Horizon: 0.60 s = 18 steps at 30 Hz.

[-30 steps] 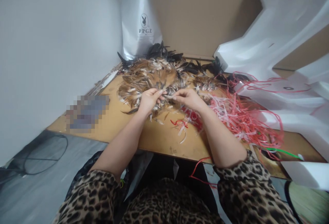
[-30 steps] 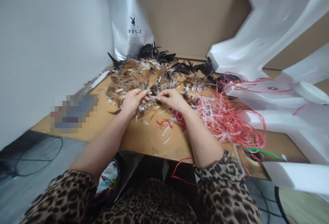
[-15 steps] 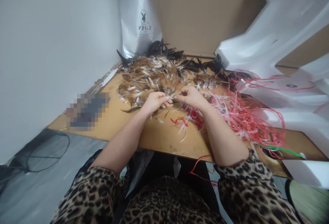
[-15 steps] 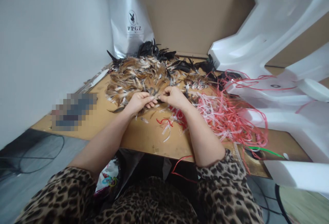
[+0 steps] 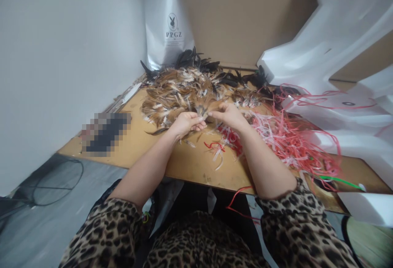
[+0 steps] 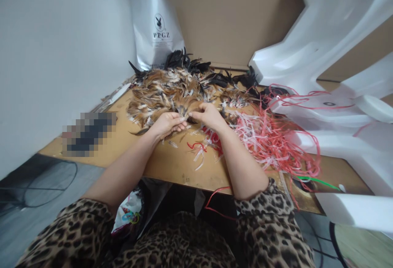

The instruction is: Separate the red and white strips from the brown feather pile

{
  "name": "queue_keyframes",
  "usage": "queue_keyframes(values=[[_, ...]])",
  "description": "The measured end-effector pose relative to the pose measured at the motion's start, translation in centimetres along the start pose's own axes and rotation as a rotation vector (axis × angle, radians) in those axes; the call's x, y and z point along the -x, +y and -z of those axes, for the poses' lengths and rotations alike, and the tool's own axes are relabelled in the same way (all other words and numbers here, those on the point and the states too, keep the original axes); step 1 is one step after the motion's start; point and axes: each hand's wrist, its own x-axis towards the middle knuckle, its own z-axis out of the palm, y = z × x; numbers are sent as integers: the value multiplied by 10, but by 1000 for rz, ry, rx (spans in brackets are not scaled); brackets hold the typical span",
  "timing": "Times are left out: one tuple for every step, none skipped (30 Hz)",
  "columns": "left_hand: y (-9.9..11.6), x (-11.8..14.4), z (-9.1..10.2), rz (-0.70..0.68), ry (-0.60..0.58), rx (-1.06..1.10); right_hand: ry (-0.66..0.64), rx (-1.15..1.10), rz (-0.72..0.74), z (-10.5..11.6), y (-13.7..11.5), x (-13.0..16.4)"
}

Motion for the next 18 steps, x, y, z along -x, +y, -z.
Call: queue_keyframes(values=[[0,-1,0,-5,18,27,75,-55,0,-1,2,-1],[0,-1,1,-15,39,55,172,-104,4,-2,4,-3],[0,-2,1,-31,60,83,280,-135,13,-3,5,-4],[0,-3,2,-47,82,111,384,-139,29,-5,6,-5],[-1,-4,3,-61,100,137,463,-134,43,-6,6,-5],[-1,-5,3,-71,113,158,497,-134,50,-9,5,-5],[-1,-6,3,-78,120,174,483,-141,45,-12,4,-5],[-1,-6,3,-83,125,183,443,-155,27,-15,2,-4],[-1,-6,3,-87,127,187,392,-173,-1,-19,0,-3],[-1,-6,2,-92,126,186,343,-191,-33,-23,-2,-2],[-1,-5,1,-95,123,180,304,-213,-62,-26,-4,-1],[-1,-5,0,-97,118,170,280,-238,-86,-30,-4,-1],[-1,-4,-1,-97,114,157,269,-261,-102,-32,-5,0],[-1,-3,-2,-96,112,141,264,-282,-113,-34,-4,0],[-1,-3,-3,-92,111,127,265,-297,-121,-36,-3,-1],[-1,-2,-3,-88,112,115,268,-303,-127,-37,-2,-1],[-1,-2,-4,-84,114,109,271,-305,-130,-37,-1,-2],[-1,-2,-4,-81,117,109,272,-308,-132,-37,0,-2]])
